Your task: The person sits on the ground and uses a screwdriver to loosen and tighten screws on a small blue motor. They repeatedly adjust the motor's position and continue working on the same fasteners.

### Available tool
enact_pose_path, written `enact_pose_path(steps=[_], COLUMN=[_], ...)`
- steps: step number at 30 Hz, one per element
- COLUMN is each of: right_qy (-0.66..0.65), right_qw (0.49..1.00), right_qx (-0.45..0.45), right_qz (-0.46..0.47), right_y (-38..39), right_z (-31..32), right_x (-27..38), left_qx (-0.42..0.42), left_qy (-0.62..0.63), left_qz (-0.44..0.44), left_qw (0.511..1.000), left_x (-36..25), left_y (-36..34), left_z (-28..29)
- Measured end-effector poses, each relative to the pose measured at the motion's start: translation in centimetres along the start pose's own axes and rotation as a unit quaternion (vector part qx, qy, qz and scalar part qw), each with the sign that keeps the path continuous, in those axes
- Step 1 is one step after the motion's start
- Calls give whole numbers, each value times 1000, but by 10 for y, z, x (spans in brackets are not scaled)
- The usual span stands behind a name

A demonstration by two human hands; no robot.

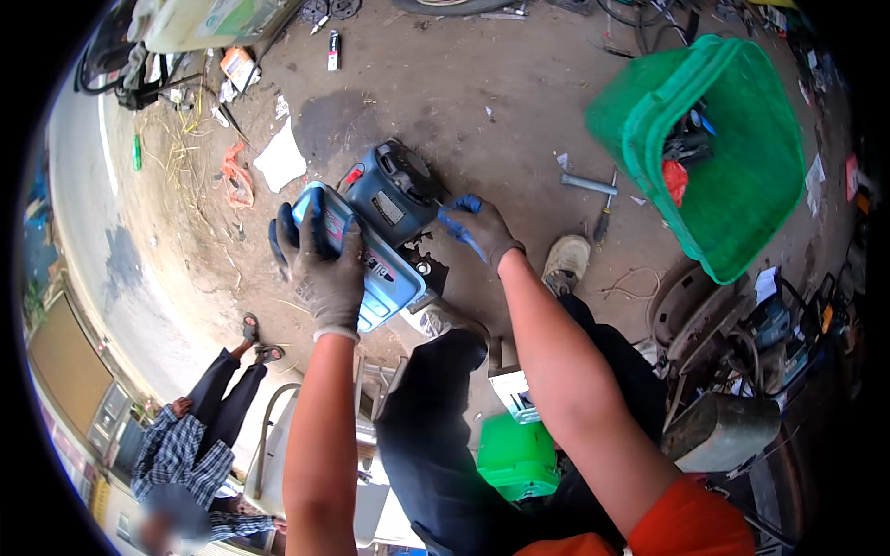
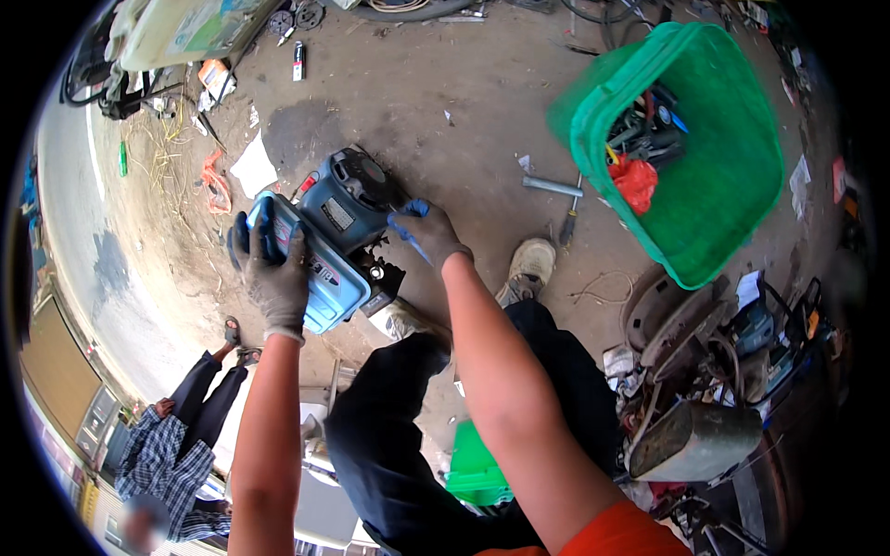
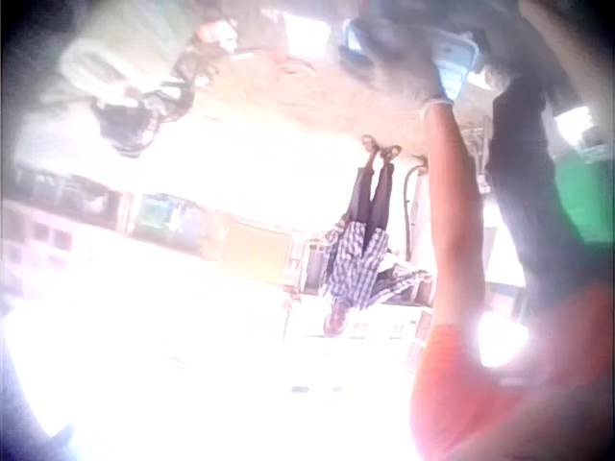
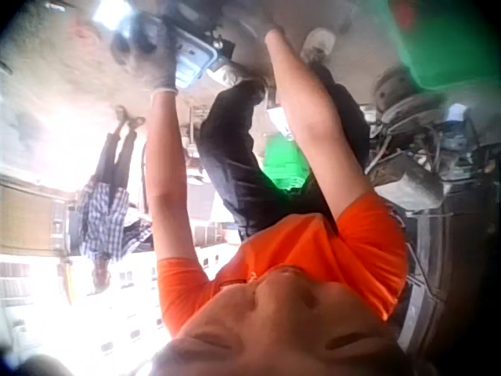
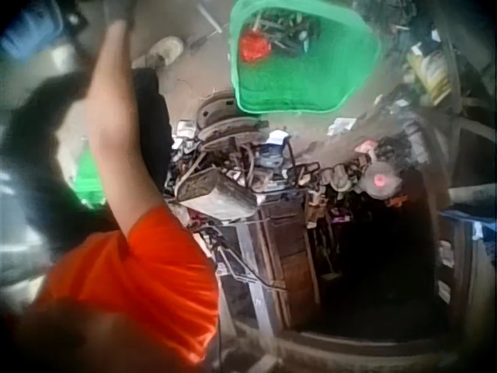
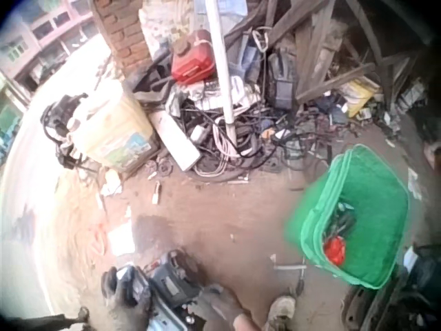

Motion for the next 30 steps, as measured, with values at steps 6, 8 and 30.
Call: enact_pose_path(steps=[6,8,30], right_qy=[311,354,418], right_qw=[949,935,693], right_qx=[-39,-33,-545], right_qz=[19,-5,-218], right_y=[28,37,949], right_z=[11,5,449], right_x=[38,51,242], left_qx=[23,33,43], left_qy=[-54,-67,-73], left_qz=[22,25,7], left_qw=[998,997,996], left_x=[-12,-13,-8], left_y=[-8,-8,-17], left_z=[0,0,-5])
Point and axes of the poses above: each hand's wrist, its own y-axis away from the middle knuckle, its own z-axis out of the back of the hand, x = y × z, the point moved 2 cm from there along -y, towards the middle knuckle, and after that the axes turned 11 degrees about -x, right-handed, at the moved point
